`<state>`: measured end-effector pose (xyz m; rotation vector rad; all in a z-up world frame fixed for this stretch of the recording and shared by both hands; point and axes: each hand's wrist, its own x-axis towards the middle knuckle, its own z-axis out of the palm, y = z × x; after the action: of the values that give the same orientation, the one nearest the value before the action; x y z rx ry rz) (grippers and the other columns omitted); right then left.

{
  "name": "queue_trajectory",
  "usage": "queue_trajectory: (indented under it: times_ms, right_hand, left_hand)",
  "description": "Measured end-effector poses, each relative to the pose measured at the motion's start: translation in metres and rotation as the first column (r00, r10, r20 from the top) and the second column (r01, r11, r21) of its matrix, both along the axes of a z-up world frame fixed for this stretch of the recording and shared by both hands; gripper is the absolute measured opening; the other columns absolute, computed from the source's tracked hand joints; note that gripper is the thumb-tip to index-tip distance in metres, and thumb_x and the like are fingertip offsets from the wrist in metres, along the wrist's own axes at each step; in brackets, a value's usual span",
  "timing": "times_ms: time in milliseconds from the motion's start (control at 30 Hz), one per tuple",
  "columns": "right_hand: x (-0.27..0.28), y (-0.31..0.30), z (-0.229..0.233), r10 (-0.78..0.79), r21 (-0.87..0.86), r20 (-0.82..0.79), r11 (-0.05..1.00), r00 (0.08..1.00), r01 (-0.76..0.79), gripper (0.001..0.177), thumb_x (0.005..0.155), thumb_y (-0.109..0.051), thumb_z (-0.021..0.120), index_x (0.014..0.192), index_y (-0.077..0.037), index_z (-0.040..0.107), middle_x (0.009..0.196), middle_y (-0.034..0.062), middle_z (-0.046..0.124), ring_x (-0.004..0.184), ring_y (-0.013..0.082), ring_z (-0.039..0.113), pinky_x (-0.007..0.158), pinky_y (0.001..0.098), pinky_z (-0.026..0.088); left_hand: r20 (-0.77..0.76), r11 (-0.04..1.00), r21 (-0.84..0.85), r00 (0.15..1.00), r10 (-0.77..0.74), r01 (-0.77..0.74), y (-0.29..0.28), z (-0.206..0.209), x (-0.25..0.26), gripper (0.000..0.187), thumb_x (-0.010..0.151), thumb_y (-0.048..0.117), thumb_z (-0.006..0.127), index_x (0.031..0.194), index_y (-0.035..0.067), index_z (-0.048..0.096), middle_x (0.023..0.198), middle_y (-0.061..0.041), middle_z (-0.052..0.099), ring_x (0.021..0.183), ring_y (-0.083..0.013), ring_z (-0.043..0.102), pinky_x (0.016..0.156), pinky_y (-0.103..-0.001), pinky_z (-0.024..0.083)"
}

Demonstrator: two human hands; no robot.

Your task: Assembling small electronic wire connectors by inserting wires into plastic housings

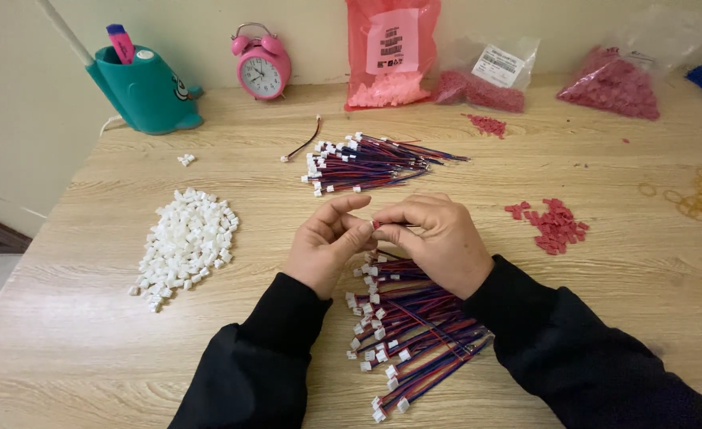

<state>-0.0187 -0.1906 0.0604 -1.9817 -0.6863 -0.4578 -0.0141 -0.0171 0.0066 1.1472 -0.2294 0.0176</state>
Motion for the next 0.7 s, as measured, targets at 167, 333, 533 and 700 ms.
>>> queue_trajectory:
  times_ms: [167, 333, 533, 700]
  right_hand:
    - [-0.005, 0.004, 0.011, 0.034, 0.081, -0.041, 0.996, 0.999, -0.031, 0.01, 0.081, -0.01, 0.077, 0.091, -0.013, 0.078, 0.077, 0.005, 0.073, 0.076, 0.0202, 0.07, 0.079, 0.0312, 0.05]
    - [-0.011, 0.009, 0.02, 0.062, 0.127, -0.073, 0.991, 0.995, -0.052, 0.013, 0.084, -0.006, 0.073, 0.096, -0.01, 0.077, 0.076, 0.0085, 0.071, 0.074, 0.0192, 0.07, 0.075, 0.0313, 0.053]
    - [-0.009, 0.006, 0.018, 0.076, 0.124, -0.06, 0.99, 0.995, -0.068, 0.013, 0.084, -0.006, 0.074, 0.095, -0.011, 0.077, 0.076, 0.0084, 0.07, 0.075, 0.0194, 0.07, 0.074, 0.0317, 0.055]
    - [-0.009, 0.004, 0.016, 0.101, 0.114, -0.087, 0.989, 0.991, -0.091, 0.009, 0.084, -0.006, 0.074, 0.092, -0.009, 0.077, 0.074, 0.0099, 0.07, 0.072, 0.0192, 0.07, 0.07, 0.0317, 0.055]
  left_hand:
    - [0.016, 1.0, -0.007, 1.0, 0.002, -0.002, 0.0, 0.008, -0.002, 0.041, 0.086, 0.001, 0.069, 0.125, 0.001, 0.059, 0.08, -0.012, 0.067, 0.078, -0.0186, 0.07, 0.076, -0.035, 0.064]
    - [0.018, 0.999, -0.05, 1.0, 0.004, -0.003, 0.002, 0.003, 0.0, 0.042, 0.088, 0.004, 0.067, 0.129, 0.002, 0.056, 0.083, -0.011, 0.068, 0.08, -0.017, 0.07, 0.078, -0.032, 0.063]
    - [0.048, 1.0, -0.026, 0.999, -0.015, 0.016, 0.005, 0.01, -0.004, 0.043, 0.086, 0.001, 0.068, 0.128, 0.002, 0.057, 0.081, -0.01, 0.067, 0.078, -0.0176, 0.071, 0.076, -0.031, 0.063]
    - [0.07, 0.999, 0.035, 0.997, -0.042, 0.04, 0.005, 0.002, 0.0, 0.043, 0.087, 0.0, 0.067, 0.128, 0.002, 0.058, 0.081, -0.01, 0.066, 0.079, -0.0182, 0.07, 0.077, -0.034, 0.063]
